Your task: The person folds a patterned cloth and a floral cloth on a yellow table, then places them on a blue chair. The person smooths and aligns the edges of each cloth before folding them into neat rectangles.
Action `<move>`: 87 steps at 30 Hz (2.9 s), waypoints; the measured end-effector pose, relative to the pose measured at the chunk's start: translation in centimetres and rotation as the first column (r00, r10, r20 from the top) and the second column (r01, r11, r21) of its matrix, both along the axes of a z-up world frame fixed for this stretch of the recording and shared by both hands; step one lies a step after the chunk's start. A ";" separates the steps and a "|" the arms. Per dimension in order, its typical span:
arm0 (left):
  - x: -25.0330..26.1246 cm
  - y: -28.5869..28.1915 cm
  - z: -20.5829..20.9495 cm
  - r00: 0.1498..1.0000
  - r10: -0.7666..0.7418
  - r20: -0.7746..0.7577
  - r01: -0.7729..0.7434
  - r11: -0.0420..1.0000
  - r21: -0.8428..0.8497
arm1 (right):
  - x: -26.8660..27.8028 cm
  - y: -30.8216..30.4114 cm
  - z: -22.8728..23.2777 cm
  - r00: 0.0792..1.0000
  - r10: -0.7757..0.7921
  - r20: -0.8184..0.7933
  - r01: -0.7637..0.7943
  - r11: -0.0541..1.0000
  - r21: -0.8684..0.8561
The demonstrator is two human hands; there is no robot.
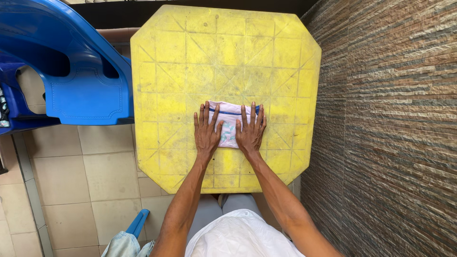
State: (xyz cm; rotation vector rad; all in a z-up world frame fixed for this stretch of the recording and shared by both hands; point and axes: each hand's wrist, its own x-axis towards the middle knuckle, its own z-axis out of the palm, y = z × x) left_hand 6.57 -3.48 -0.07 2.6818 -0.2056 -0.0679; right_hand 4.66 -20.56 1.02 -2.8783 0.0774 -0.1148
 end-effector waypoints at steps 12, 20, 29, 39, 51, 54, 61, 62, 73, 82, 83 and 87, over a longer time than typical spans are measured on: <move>-1.5 -1.4 1.5 0.872 0.442 -0.211 -0.485 0.840 -0.244 | -0.9 -1.3 0.9 0.896 -0.343 -0.283 0.402 0.896 0.186; 0.1 0.9 2.4 0.540 0.444 -0.715 -0.802 0.528 -0.279 | -1.3 -5.2 -2.9 0.773 -0.450 -0.447 0.633 0.601 0.489; -6.2 7.8 6.4 0.682 0.295 -0.669 -0.709 0.491 -0.506 | -1.6 -2.8 6.1 0.858 0.022 -0.513 0.473 0.355 0.806; -21.8 17.5 16.2 0.676 0.276 -0.683 -0.685 -0.106 -0.721 | -6.9 9.5 17.6 0.780 0.407 -0.475 0.348 0.350 0.870; -43.6 29.1 21.0 0.595 0.382 -0.707 -0.562 -0.431 -0.706 | -18.8 27.7 23.2 0.456 0.814 -0.360 0.219 0.289 0.932; -48.1 30.5 21.5 0.534 0.454 -0.713 -0.546 -0.459 -0.701 | -21.9 31.1 23.4 0.401 0.818 -0.413 0.261 0.330 0.907; -52.8 34.7 21.0 0.414 0.625 -0.662 -0.495 -0.455 -0.740 | -24.9 38.1 24.3 0.307 0.827 -0.470 0.205 0.425 0.882; -52.7 35.8 20.8 0.386 0.643 -0.662 -0.508 -0.451 -0.734 | -24.7 39.4 24.4 0.303 0.831 -0.467 0.199 0.424 0.884; -47.5 47.6 21.4 0.301 0.774 -0.557 -0.425 -0.414 -0.805 | -19.4 51.8 22.3 0.271 0.832 -0.485 0.167 0.455 0.875; -38.1 65.0 23.5 0.233 0.826 -0.514 -0.548 -0.325 -0.770 | -10.4 68.7 22.5 0.334 0.813 -0.477 0.092 0.476 0.875; -36.9 67.2 23.6 0.242 0.836 -0.492 -0.554 -0.298 -0.777 | -9.3 70.8 22.6 0.342 0.817 -0.464 0.081 0.467 0.881; -32.1 75.0 23.7 0.282 0.855 -0.435 -0.560 -0.222 -0.798 | -5.0 77.5 22.8 0.403 0.812 -0.422 0.012 0.456 0.890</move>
